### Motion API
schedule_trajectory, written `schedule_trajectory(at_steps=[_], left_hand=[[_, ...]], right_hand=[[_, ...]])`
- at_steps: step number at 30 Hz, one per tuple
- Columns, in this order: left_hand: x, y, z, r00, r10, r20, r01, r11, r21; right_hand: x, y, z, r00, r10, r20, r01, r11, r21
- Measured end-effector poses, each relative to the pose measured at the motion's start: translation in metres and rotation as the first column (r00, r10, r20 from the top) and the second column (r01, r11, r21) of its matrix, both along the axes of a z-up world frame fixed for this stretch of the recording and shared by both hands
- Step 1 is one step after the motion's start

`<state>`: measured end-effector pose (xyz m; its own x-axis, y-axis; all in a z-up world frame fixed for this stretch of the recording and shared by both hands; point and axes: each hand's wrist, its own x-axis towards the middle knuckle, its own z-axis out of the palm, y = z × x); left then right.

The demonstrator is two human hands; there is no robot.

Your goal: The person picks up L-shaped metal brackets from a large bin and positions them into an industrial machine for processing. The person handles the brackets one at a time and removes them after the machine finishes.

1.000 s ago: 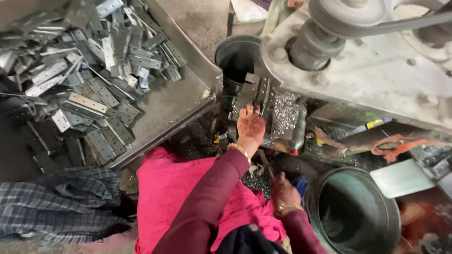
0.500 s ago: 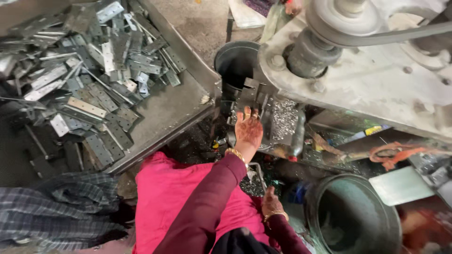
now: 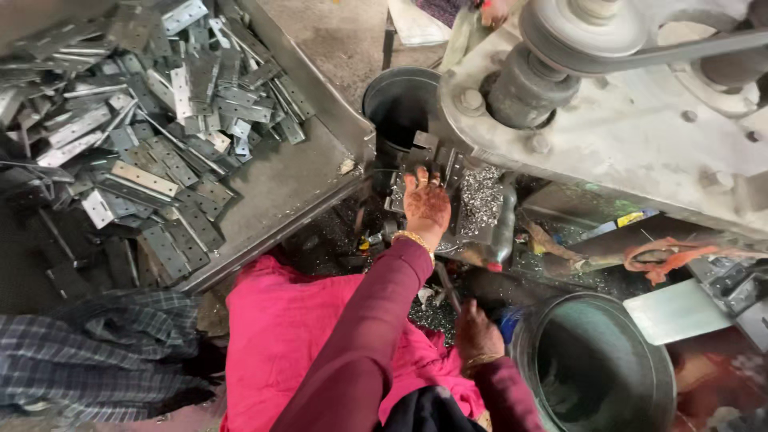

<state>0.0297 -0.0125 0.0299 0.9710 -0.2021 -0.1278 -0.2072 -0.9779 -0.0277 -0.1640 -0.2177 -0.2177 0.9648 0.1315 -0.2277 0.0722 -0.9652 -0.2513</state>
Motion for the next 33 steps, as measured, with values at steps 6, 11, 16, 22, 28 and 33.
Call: schedule_trajectory(at_steps=[6, 11, 16, 22, 28, 33], left_hand=[[0.022, -0.010, -0.040, 0.997, 0.009, 0.072, -0.010, 1.000, 0.013], [-0.010, 0.014, -0.047, 0.990, -0.010, 0.138, 0.043, 0.970, -0.238], [-0.088, 0.059, -0.070, 0.857, -0.323, 0.401, 0.425, 0.884, -0.194], [-0.049, -0.024, -0.003, 0.919, -0.174, 0.353, 0.255, 0.946, -0.199], [-0.065, 0.009, -0.012, 0.995, 0.081, 0.053, -0.061, 0.949, -0.309], [-0.071, 0.025, -0.038, 0.991, -0.074, 0.112, 0.095, 0.976, -0.198]], right_hand=[[-0.015, 0.022, -0.016, 0.929, -0.274, -0.250, 0.323, 0.929, 0.182], [-0.024, 0.026, 0.070, 0.934, -0.291, -0.205, 0.303, 0.953, 0.029], [-0.011, 0.040, 0.127, 0.981, -0.190, -0.041, 0.187, 0.981, -0.054], [-0.014, 0.040, 0.112, 0.970, -0.243, -0.028, 0.243, 0.970, -0.008], [-0.013, 0.041, 0.121, 0.979, -0.201, -0.034, 0.198, 0.979, -0.056], [0.013, 0.034, 0.139, 0.990, -0.141, -0.008, 0.138, 0.979, -0.151]])
